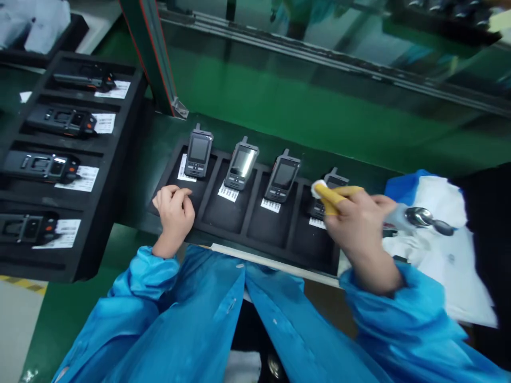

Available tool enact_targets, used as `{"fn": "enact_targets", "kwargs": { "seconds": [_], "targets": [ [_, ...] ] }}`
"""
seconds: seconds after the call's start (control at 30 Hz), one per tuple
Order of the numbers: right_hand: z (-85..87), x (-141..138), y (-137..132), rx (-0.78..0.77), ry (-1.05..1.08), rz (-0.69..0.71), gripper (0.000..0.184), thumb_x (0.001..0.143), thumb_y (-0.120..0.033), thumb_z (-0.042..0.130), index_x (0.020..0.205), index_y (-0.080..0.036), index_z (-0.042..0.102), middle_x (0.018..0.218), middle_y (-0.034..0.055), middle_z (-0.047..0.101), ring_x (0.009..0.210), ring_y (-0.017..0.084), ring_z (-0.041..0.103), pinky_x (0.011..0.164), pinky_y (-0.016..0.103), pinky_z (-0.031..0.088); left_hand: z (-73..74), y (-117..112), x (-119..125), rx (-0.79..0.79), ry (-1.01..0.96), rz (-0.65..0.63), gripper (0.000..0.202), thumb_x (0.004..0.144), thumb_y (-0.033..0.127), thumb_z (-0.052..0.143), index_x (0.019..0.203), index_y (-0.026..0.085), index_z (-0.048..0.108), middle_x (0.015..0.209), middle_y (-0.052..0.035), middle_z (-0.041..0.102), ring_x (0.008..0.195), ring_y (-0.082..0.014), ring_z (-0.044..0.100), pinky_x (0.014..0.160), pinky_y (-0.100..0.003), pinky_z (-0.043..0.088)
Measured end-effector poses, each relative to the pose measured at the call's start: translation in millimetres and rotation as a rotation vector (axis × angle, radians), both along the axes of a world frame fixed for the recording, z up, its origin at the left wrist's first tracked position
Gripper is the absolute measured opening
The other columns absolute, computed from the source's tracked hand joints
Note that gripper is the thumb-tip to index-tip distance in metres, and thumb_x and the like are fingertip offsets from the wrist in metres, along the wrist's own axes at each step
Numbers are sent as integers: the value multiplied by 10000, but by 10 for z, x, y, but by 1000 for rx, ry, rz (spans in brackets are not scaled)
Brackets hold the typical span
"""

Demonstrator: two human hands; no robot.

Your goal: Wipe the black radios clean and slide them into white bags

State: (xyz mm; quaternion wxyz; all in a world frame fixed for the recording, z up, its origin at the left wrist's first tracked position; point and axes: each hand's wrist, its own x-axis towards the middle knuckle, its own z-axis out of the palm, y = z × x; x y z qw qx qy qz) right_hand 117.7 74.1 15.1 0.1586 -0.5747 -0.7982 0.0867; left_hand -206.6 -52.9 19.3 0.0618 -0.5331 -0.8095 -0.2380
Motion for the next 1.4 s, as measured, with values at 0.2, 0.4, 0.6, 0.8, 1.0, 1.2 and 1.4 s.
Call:
{"fn": "enact_targets", "kwargs": {
  "seconds": [0.2,0.4,0.6,0.8,1.0,1.2,1.4],
  "targets": [
    [38,141,12,19,47,-54,306,806,-315,468,783,-256,767,868,140,663,830,264,571,752,481,265,56,118,25,-235,-52,-212,351,920,219,408,1191,186,629,1335,-143,607,1281,-299,511,1123,-545,237],
    [228,-1152,311,-108,67,350,376,867,-154,377,1005,-260,710,1017,72,624,970,227,491,859,451,234,130,151,84,-435,-67,-213,464,952,298,370,1381,177,500,1470,-105,487,1440,-393,280,1122,-716,68],
    [155,-2273,553,-138,-2,602,423,955,-141,266,987,-221,680,1092,68,576,1063,229,443,939,466,201,128,135,93,-454,-58,-201,469,964,297,363,1398,172,490,1470,-75,487,1446,-410,250,1113,-737,106],
    [71,-2541,574,-145,-126,607,430,976,-132,248,922,-195,669,1098,76,586,1115,226,440,974,469,206,118,133,89,-454,-88,-202,450,963,283,383,1387,207,514,1456,-76,503,1441,-404,274,1112,-752,105],
    [-39,-2469,315,-173,-94,687,396,977,-170,304,1006,-231,694,1028,66,620,1044,221,451,921,459,210,99,129,87,-442,-125,-210,460,961,277,396,1404,201,496,1450,-95,506,1439,-404,279,1106,-764,74],
    [-123,-2438,112,-244,-52,646,398,989,-233,324,893,-221,710,1025,63,642,1003,208,438,881,427,172,89,127,89,-434,-125,-216,445,972,284,376,1383,181,512,1427,-93,534,1434,-400,290,1110,-746,64],
    [-84,-2410,-14,-318,32,752,334,966,-239,388,970,-249,722,1030,59,638,1000,208,439,832,398,174,54,62,71,-278,-93,-176,319,930,215,423,1134,190,667,1162,-87,720,1313,-311,498,1140,-577,218]
  ]
}}
